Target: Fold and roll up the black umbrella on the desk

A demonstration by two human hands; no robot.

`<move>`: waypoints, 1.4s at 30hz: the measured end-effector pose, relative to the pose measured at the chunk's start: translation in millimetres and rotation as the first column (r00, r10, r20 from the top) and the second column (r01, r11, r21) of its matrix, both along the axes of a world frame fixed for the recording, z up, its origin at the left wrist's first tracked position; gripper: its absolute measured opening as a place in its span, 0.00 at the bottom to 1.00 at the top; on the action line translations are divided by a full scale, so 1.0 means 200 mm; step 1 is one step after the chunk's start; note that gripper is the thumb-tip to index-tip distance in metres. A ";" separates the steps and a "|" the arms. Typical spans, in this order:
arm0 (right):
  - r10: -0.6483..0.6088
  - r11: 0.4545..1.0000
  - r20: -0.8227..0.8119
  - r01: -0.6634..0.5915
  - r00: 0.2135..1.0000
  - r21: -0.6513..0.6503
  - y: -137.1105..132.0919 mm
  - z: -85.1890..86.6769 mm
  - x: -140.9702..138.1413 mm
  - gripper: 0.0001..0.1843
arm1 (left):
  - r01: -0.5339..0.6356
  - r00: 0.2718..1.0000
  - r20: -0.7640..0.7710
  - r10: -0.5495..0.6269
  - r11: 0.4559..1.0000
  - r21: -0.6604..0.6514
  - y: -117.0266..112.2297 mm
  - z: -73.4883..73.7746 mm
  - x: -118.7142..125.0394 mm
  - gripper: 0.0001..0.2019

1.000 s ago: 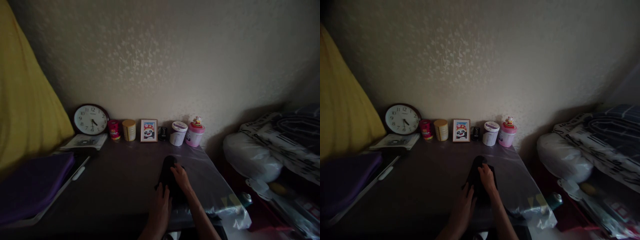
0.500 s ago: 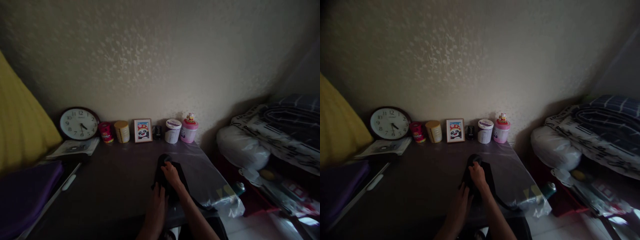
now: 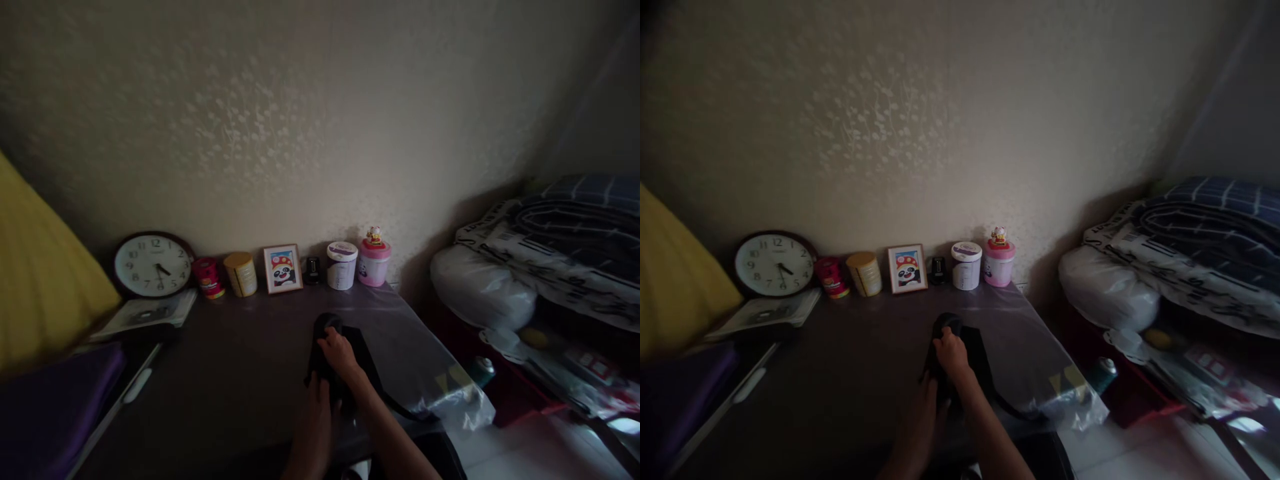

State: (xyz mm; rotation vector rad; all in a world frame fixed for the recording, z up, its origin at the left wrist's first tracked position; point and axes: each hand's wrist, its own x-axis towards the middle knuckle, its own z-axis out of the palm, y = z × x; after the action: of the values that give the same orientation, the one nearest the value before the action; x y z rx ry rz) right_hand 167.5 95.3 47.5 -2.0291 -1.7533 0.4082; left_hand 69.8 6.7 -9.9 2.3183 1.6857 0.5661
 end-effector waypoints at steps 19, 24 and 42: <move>0.040 0.999 -0.167 -0.039 0.985 0.011 0.05 -0.02 0.05 0.17 | -0.068 0.997 -0.050 0.059 0.974 -0.214 -0.07 0.10 0.04 0.27; 0.162 0.969 -0.336 -0.213 0.928 -0.122 0.07 -0.02 0.04 0.17 | -0.021 1.000 -0.006 0.020 0.976 -0.215 -0.07 0.20 0.03 0.35; 0.402 0.818 -0.129 -0.292 0.907 0.496 -0.27 -0.06 0.17 0.14 | -0.027 0.999 0.041 0.036 0.981 -0.193 -0.05 0.02 0.00 0.29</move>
State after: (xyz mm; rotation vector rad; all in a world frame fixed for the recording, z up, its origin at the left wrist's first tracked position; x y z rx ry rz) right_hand 200.7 42.0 36.1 -1.2724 -1.8594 0.2761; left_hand 69.8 -3.9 -5.1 2.1322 1.6794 0.4360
